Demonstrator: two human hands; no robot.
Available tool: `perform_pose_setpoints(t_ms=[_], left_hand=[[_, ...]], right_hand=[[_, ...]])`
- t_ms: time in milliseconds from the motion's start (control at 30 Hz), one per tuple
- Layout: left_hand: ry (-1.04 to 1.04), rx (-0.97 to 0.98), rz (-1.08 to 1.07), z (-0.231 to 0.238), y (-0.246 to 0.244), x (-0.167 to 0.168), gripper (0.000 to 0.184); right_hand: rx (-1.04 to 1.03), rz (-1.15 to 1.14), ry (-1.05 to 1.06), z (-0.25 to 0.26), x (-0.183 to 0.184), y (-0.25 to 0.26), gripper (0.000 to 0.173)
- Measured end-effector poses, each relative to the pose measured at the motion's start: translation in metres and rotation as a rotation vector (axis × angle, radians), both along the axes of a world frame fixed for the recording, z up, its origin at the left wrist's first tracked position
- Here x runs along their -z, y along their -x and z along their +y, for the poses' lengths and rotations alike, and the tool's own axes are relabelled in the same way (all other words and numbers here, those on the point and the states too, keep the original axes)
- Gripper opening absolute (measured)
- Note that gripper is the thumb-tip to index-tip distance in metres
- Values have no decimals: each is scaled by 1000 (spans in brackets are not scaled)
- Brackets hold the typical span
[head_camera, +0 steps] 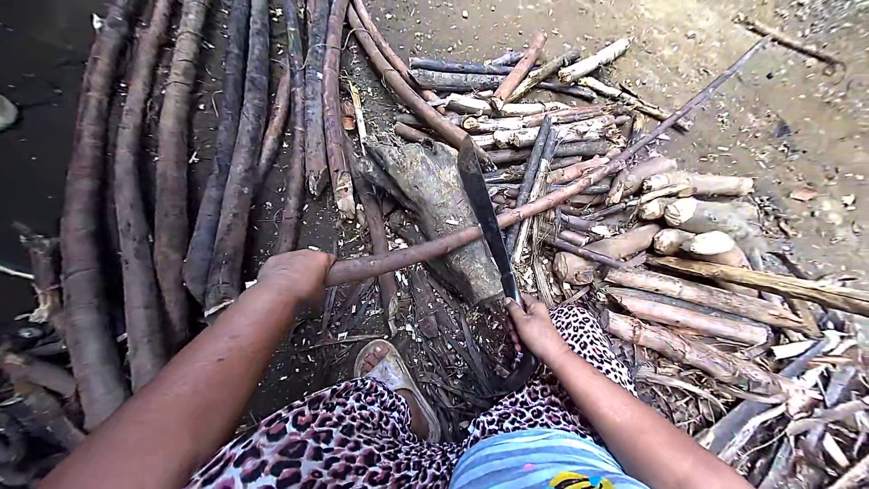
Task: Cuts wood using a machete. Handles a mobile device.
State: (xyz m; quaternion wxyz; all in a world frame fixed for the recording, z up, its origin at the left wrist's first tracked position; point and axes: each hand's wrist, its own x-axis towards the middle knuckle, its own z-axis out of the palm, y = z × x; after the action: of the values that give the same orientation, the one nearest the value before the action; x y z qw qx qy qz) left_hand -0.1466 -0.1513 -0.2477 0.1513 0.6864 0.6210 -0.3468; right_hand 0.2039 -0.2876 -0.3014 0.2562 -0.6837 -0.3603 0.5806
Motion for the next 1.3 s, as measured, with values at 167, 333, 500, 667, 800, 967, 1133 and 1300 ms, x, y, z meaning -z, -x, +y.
perform_pose_setpoints(t_ms=[167, 333, 500, 667, 800, 967, 1133, 1300], left_hand=[[78, 2, -20, 18, 7, 9, 23], [74, -14, -9, 29, 11, 14, 33], [20, -19, 15, 31, 8, 2, 25], [20, -16, -47, 20, 23, 17, 19], [41, -20, -105, 21, 27, 5, 36], [78, -71, -9, 12, 17, 9, 27], [-102, -68, -19, -8, 9, 8, 27], [-145, -142, 8, -22, 2, 12, 26]], right_hand=[[-69, -221, -711, 10, -79, -9, 21], [106, -169, -1483, 57, -179, 13, 18], [-5, -463, -808, 18, -43, 25, 28], [-333, -436, 240, 0, 27, 29, 44], [-39, -8, 195, -4, 25, 23, 25], [196, 261, 142, -13, 9, -2, 33], [259, 121, -332, 5, -60, -45, 33], [394, 170, -1095, 56, -176, -87, 46]])
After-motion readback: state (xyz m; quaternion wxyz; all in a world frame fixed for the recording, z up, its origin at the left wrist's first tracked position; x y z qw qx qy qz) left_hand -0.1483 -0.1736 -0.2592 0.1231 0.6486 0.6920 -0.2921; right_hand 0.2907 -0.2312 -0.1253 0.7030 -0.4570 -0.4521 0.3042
